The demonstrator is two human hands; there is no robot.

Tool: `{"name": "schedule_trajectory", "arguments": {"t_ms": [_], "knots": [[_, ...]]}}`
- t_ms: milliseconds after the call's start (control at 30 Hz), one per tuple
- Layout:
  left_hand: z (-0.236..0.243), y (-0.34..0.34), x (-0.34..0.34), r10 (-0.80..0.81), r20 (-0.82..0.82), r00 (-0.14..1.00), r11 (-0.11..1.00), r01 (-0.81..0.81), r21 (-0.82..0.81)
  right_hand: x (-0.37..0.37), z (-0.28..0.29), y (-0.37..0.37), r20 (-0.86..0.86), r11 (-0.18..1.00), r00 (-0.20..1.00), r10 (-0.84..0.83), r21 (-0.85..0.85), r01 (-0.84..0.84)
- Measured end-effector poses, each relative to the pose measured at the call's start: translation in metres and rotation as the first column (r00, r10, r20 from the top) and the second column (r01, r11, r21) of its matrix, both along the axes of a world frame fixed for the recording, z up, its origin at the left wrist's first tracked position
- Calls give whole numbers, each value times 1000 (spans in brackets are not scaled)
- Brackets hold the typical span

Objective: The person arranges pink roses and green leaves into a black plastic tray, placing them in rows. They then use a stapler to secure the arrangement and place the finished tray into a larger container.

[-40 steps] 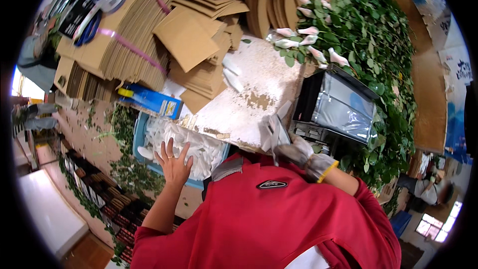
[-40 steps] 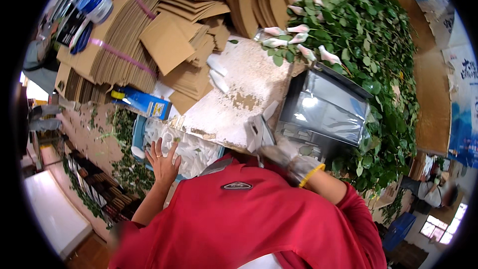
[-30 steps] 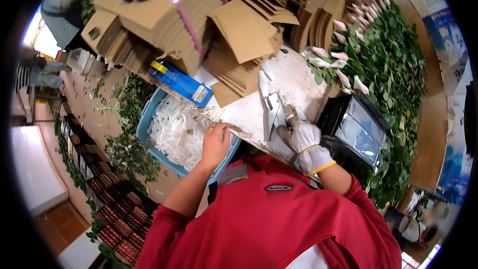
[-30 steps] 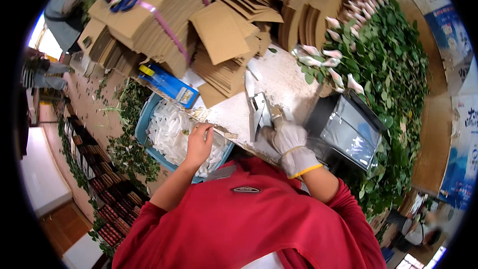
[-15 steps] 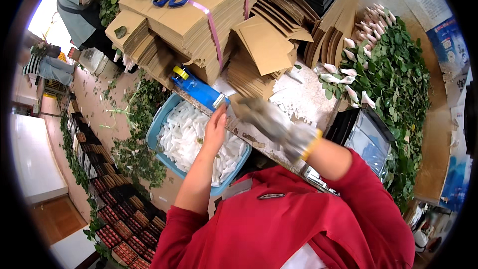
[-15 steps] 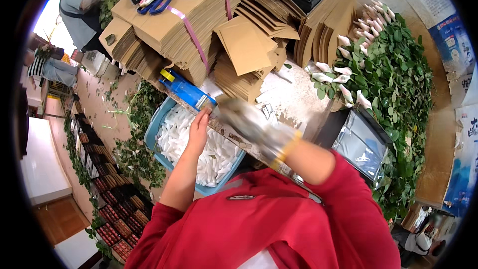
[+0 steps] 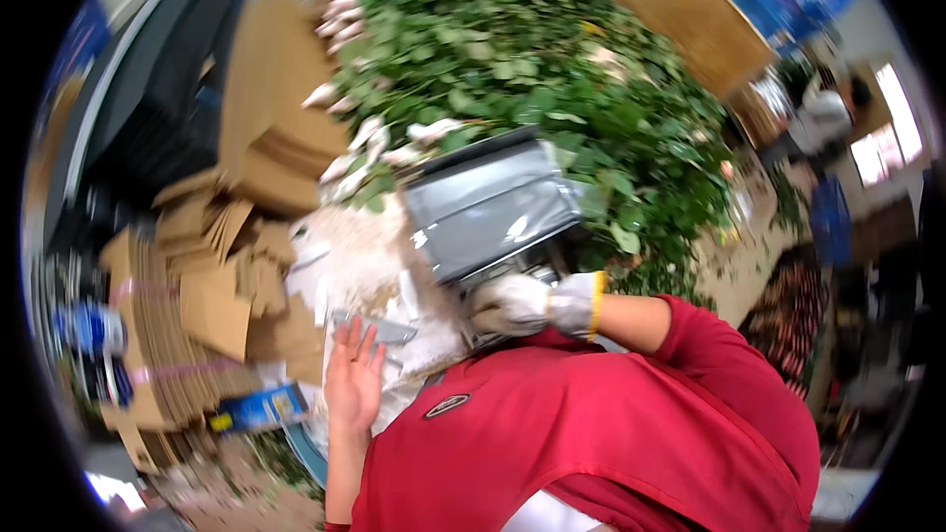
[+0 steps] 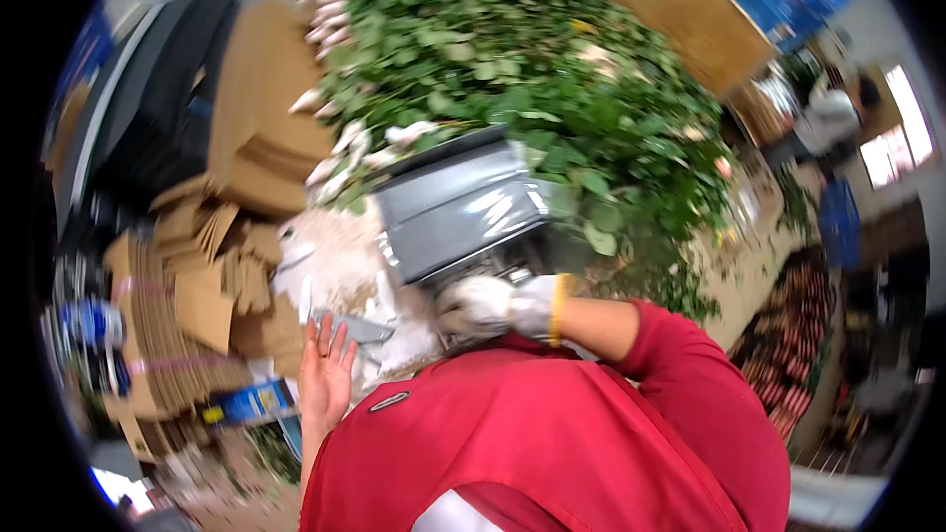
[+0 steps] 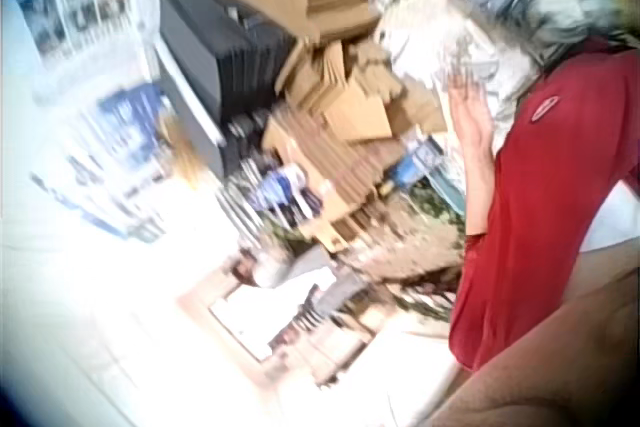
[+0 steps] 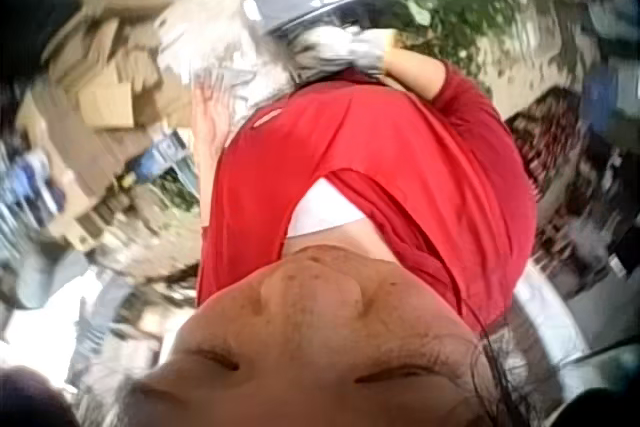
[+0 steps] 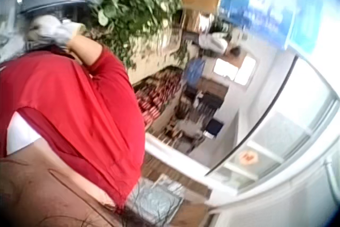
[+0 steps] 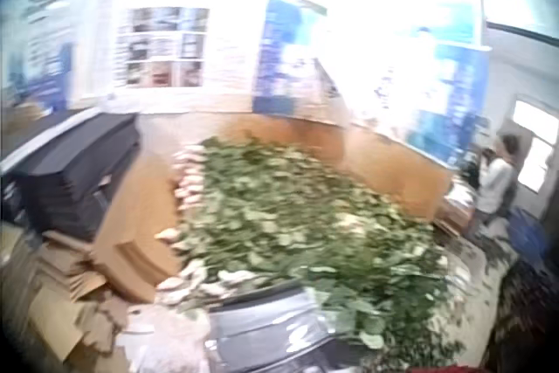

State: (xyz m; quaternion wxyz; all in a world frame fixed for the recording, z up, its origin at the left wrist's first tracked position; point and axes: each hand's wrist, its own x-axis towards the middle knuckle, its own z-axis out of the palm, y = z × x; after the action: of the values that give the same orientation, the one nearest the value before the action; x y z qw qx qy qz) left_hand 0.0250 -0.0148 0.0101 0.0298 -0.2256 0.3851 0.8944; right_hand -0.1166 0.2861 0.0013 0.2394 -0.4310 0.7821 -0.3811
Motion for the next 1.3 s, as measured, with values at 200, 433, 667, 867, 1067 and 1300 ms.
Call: {"name": "schedule_trajectory", "arguments": {"t_ms": [200, 433, 667, 867, 1067, 1300], "knots": [[130, 166, -193, -936, -298, 185, 225, -335, -915, 49, 16, 123, 569, 492, 382, -728, 47, 869], [41, 231, -418, -712, 582, 393, -398, 457, -795, -18, 43, 106, 358, 157, 73, -931, 211, 965], [3, 270, -446, -547, 814, -198, -684, 666, -298, -7, 22, 114, 215, 297, 225, -950, 408, 863], [69, 255, -421, -687, 657, 311, -653, 134, -746, 21, 23, 129, -142, 454, 595, -791, 517, 726], [128, 109, -262, -627, -91, 773, -133, -222, -966, 7, 55, 116, -87, 607, 633, -769, 210, 766], [-24, 39, 28, -492, 344, 799, 385, 555, -738, -21, 81, 7, 58, 432, 985, 164, 893, -125]]}}
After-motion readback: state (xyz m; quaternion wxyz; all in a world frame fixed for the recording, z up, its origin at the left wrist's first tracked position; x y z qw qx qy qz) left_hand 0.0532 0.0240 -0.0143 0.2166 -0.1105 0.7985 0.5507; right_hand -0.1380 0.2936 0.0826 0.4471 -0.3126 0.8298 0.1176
